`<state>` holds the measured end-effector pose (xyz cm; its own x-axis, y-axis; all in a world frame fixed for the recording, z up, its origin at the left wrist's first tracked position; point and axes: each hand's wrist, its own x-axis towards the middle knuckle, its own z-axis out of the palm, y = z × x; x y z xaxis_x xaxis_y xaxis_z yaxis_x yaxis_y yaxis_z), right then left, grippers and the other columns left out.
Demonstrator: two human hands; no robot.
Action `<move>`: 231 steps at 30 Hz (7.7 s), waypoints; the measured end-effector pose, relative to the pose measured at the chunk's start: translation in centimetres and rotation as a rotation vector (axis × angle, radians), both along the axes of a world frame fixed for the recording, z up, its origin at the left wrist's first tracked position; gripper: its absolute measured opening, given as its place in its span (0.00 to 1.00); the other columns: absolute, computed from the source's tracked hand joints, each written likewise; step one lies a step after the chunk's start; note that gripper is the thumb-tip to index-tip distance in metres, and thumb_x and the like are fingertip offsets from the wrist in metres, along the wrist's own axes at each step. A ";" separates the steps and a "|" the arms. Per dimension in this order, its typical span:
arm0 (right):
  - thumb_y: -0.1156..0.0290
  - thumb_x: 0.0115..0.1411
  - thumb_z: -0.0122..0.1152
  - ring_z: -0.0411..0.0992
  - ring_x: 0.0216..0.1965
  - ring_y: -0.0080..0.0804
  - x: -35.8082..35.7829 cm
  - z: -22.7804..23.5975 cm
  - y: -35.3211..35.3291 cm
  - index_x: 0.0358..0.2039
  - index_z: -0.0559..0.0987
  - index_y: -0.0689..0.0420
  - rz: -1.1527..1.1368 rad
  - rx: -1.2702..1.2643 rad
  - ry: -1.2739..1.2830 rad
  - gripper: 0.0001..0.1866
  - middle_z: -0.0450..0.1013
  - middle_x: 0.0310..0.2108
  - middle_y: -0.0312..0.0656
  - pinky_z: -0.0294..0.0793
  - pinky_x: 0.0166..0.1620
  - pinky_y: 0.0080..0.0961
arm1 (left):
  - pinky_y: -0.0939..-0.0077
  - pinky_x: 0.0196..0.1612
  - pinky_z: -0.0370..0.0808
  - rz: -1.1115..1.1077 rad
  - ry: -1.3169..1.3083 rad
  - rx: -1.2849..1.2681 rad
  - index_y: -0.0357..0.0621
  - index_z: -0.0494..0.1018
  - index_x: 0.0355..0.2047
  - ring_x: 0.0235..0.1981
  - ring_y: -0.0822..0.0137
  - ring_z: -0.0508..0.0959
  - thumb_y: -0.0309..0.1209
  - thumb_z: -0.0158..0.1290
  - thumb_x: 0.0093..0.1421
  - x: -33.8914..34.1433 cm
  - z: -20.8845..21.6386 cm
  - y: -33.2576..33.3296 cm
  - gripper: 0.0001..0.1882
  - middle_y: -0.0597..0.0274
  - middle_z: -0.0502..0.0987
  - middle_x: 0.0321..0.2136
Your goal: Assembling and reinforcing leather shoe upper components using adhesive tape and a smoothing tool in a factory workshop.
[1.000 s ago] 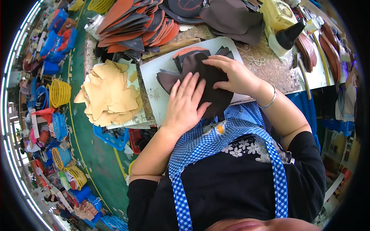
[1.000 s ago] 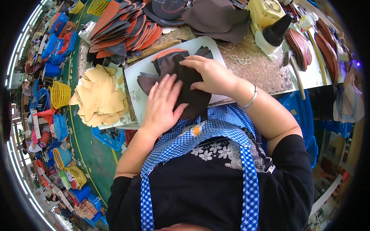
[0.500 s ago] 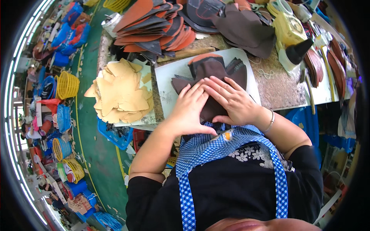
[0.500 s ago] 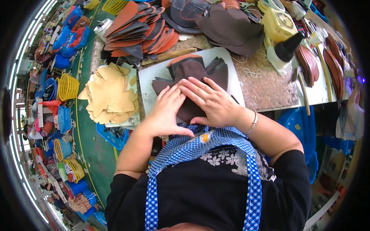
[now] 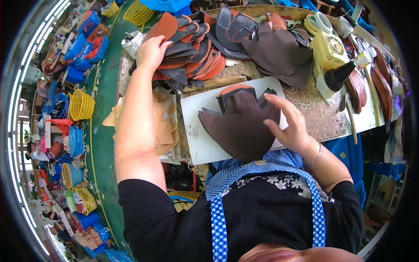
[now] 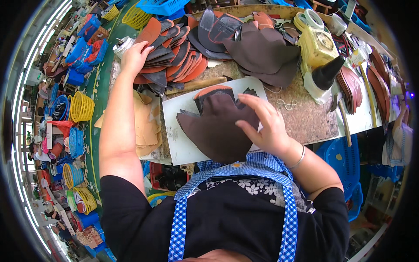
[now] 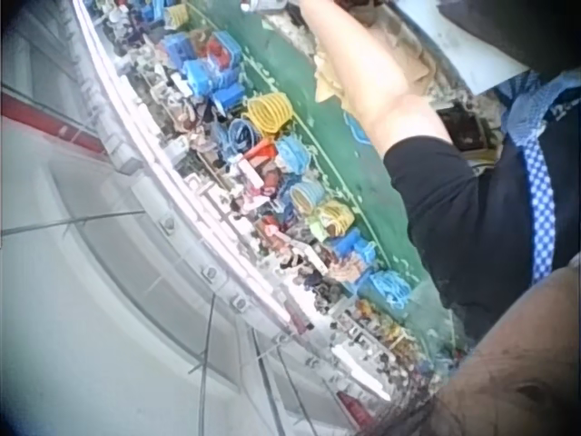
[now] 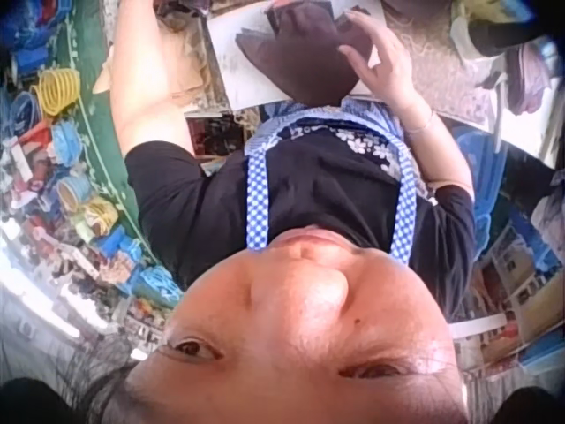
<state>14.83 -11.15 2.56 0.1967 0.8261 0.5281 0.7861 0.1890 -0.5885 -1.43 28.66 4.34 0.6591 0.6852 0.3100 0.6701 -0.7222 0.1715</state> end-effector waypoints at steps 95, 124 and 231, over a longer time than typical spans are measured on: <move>0.70 0.42 0.70 0.75 0.36 0.35 -17.0 -0.1 15.1 0.41 0.73 0.67 0.594 -0.755 0.611 0.25 0.76 0.35 0.49 0.75 0.40 0.29 | 0.78 0.23 0.70 0.369 -0.532 -0.763 0.39 0.61 0.49 0.25 0.71 0.76 0.18 0.52 0.49 -17.5 -3.6 -14.9 0.25 0.53 0.75 0.29; 0.78 0.46 0.64 0.76 0.28 0.37 -1.7 6.2 1.8 0.32 0.79 0.58 0.224 0.208 -0.061 0.10 0.77 0.30 0.40 0.76 0.32 0.28 | 0.73 0.35 0.75 -0.455 -0.767 -0.504 0.31 0.73 0.38 0.32 0.55 0.80 0.21 0.51 0.58 -1.7 1.6 -30.5 0.08 0.47 0.78 0.32; 0.73 0.53 0.64 0.74 0.28 0.29 -1.3 8.7 3.1 0.31 0.78 0.59 0.234 -0.158 0.443 0.06 0.76 0.29 0.39 0.73 0.32 0.25 | 0.77 0.37 0.74 -0.386 -0.983 -0.640 0.35 0.68 0.38 0.31 0.69 0.78 0.21 0.60 0.51 -3.2 4.1 -30.4 0.15 0.56 0.77 0.29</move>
